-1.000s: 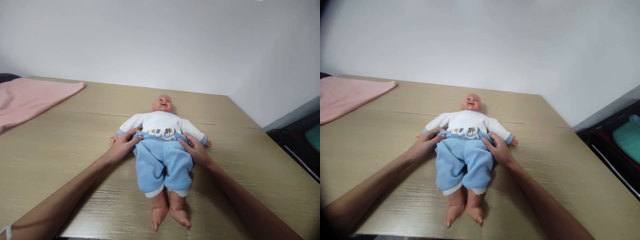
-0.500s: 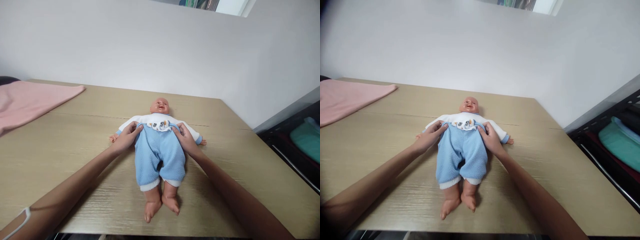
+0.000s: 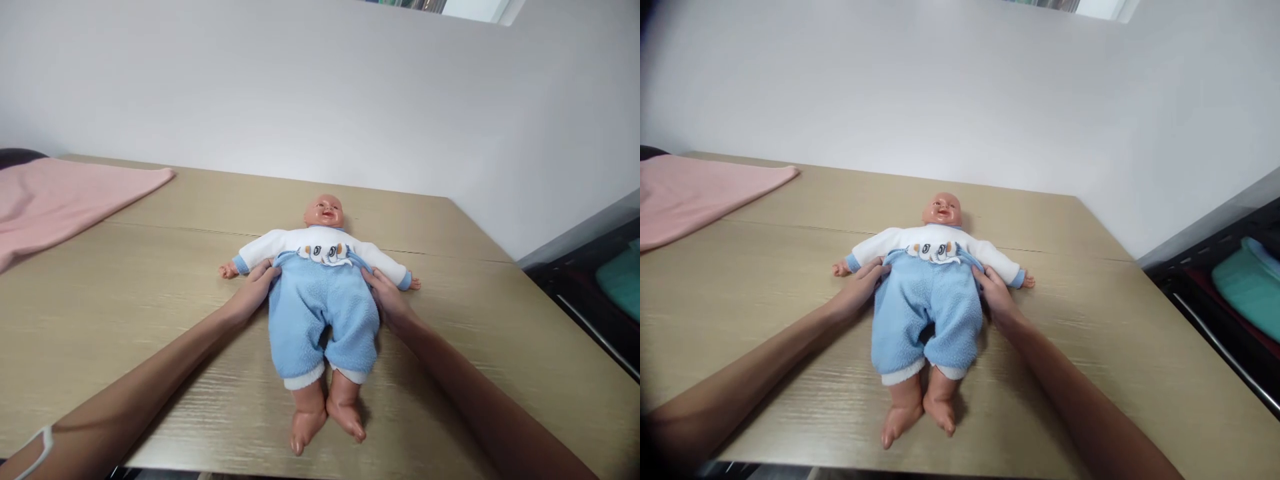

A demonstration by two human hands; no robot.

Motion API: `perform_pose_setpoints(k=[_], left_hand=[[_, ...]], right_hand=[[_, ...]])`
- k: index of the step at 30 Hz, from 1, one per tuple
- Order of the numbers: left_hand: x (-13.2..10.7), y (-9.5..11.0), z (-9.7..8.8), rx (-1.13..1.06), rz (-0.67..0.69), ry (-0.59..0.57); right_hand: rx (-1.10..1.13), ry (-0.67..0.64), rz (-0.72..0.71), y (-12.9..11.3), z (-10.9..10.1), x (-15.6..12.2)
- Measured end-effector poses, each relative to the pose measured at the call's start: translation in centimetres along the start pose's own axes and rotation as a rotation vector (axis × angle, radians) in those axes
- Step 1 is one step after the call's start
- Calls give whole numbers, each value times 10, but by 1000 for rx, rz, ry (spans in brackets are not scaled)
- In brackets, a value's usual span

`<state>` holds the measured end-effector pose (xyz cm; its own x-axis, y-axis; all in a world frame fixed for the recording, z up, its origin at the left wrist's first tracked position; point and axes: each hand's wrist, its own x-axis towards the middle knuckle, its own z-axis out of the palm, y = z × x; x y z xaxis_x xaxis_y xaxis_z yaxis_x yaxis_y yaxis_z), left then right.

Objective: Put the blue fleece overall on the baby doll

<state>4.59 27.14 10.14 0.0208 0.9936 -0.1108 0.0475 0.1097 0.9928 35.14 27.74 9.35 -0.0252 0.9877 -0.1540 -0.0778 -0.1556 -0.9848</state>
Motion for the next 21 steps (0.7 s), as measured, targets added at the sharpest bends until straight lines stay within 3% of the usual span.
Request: perform_pose_setpoints(k=[2, 8, 14, 18, 21], left_hand=[[1, -1, 1, -88, -3, -25], [4, 2, 6, -388, -31, -120], [13, -4, -2, -290, 81, -195], [15, -7, -8, -154, 183, -209], [14, -2, -7, -188, 190, -222]], right_hand=[[78, -15, 34, -1, 3, 0], [20, -97, -46, -11, 5, -2], [21, -151, -165, -16, 7, -2], [95, -128, -147, -14, 6, -1], [86, -109, -155, -14, 4, -2]])
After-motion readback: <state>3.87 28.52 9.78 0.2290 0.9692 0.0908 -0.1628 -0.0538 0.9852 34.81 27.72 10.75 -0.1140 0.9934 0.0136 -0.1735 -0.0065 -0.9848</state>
